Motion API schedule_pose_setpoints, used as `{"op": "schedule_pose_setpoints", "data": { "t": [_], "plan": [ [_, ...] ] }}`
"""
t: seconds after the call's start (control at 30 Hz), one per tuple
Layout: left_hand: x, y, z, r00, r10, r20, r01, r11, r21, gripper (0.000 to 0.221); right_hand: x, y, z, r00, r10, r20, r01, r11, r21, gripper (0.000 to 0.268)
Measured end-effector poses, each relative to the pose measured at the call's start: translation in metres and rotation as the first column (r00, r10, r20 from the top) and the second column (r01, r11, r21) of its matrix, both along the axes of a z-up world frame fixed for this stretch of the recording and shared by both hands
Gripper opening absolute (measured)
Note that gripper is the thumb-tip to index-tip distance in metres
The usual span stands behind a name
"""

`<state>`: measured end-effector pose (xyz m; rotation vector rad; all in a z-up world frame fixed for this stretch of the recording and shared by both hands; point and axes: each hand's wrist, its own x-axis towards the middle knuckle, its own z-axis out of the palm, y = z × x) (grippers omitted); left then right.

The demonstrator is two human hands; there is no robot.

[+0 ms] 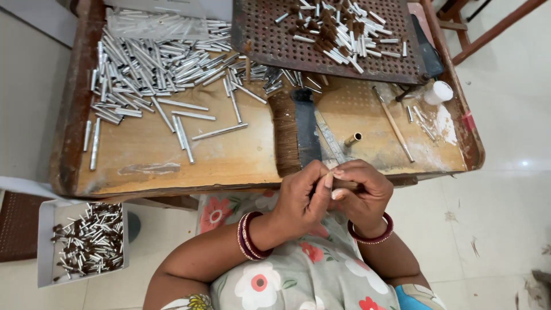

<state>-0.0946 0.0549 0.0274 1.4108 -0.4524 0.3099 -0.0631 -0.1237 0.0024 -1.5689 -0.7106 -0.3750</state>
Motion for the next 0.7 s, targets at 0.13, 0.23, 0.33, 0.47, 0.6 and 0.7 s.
{"op": "schedule_pose_setpoints", "data": {
  "t": [0.13, 0.23, 0.33, 0.47, 0.6, 0.7],
  "plan": [
    [0.005, -0.001, -0.006, 0.994, 0.08, 0.076, -0.083, 0.996, 0.03, 0.019, 0.008, 0.004, -0.013, 0.995, -0.071, 0.077, 0.072, 0.997, 0.001, 0.019],
    [0.007, 0.001, -0.011, 0.991, 0.114, 0.064, -0.115, 0.993, 0.013, 0.019, 0.01, 0.017, -0.009, 0.972, -0.187, 0.14, 0.197, 0.979, -0.056, 0.009],
    [0.01, 0.018, -0.006, 0.985, 0.13, 0.11, -0.14, 0.987, 0.085, 0.016, 0.011, 0.026, -0.008, 0.937, -0.203, 0.285, 0.244, 0.963, -0.116, 0.012],
    [0.061, 0.085, -0.005, 0.893, 0.329, 0.308, -0.447, 0.561, 0.697, 0.009, 0.018, 0.014, -0.015, 0.938, -0.223, 0.265, 0.233, 0.972, -0.008, 0.027],
    [0.128, 0.189, -0.017, 0.675, 0.589, 0.445, -0.551, 0.001, 0.834, 0.009, 0.018, 0.003, -0.009, 0.951, -0.25, 0.184, 0.236, 0.967, 0.095, 0.036],
    [0.143, 0.218, -0.013, 0.676, 0.552, 0.489, -0.5, -0.144, 0.854, 0.008, 0.019, -0.001, -0.011, 0.952, -0.249, 0.18, 0.237, 0.968, 0.086, 0.038]
  ]
}}
